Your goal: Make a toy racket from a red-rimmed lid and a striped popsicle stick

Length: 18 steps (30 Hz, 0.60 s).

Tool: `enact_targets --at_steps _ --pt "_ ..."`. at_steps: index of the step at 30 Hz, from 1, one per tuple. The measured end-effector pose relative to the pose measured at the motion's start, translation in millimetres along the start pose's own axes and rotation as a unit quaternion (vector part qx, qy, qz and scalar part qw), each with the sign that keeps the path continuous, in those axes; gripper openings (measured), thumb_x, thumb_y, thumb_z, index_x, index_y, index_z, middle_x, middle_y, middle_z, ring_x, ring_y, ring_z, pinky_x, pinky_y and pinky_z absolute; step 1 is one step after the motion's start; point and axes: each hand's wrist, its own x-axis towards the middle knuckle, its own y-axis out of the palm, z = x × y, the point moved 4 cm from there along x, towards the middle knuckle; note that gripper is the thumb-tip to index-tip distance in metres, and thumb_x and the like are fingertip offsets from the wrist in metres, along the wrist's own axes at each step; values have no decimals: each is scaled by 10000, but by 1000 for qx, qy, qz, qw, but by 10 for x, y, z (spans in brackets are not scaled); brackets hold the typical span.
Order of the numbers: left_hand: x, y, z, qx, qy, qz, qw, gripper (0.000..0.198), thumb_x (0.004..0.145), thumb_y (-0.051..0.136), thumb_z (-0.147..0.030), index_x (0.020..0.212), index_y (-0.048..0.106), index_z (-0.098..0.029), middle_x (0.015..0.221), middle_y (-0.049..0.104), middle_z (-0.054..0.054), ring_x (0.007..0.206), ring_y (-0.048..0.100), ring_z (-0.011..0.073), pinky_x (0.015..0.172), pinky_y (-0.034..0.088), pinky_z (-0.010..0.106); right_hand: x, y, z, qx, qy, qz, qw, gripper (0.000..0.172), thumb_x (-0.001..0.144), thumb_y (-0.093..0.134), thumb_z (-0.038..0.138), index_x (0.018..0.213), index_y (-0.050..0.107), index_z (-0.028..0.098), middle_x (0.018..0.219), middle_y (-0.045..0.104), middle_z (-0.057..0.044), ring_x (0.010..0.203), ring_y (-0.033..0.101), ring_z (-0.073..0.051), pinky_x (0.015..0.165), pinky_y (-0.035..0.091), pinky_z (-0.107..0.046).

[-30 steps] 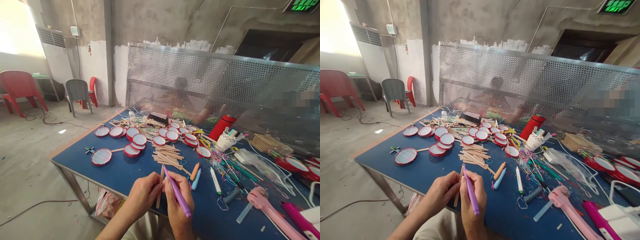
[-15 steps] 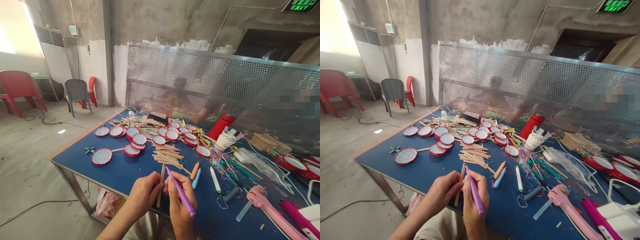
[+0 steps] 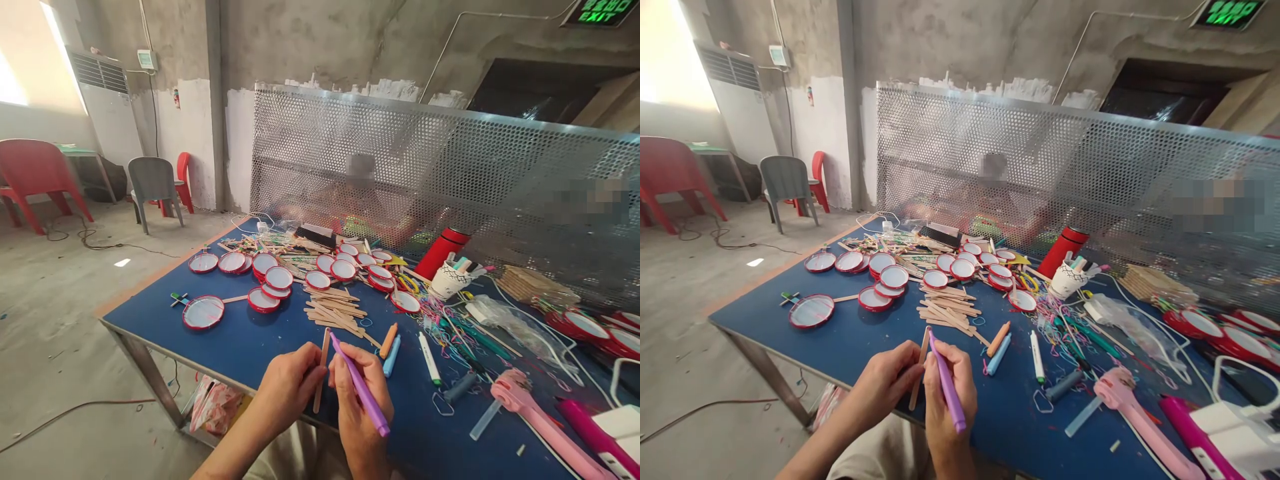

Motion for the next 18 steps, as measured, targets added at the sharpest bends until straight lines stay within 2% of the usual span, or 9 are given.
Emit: enact_targets --at_steps 10,18 --pt "-8 1 -7 -8 -5 -1 1000 199 902 456 -362 746 410 -248 657 480 -51 620 410 149 598 305 250 16 3 29 -7 7 -3 1000 244 979 626 435 1012 731 217 765 708 -21 592 631 -153 555 584 -279" --pt "-4 -7 -11 -8 -4 -1 1000 189 895 463 -356 746 419 -248 654 489 -50 612 416 149 593 307 251 10 5 52 -1 -2 3 1000 229 979 630 429 994 745 231 817 741 -30 633 668 -164 644 617 -307"
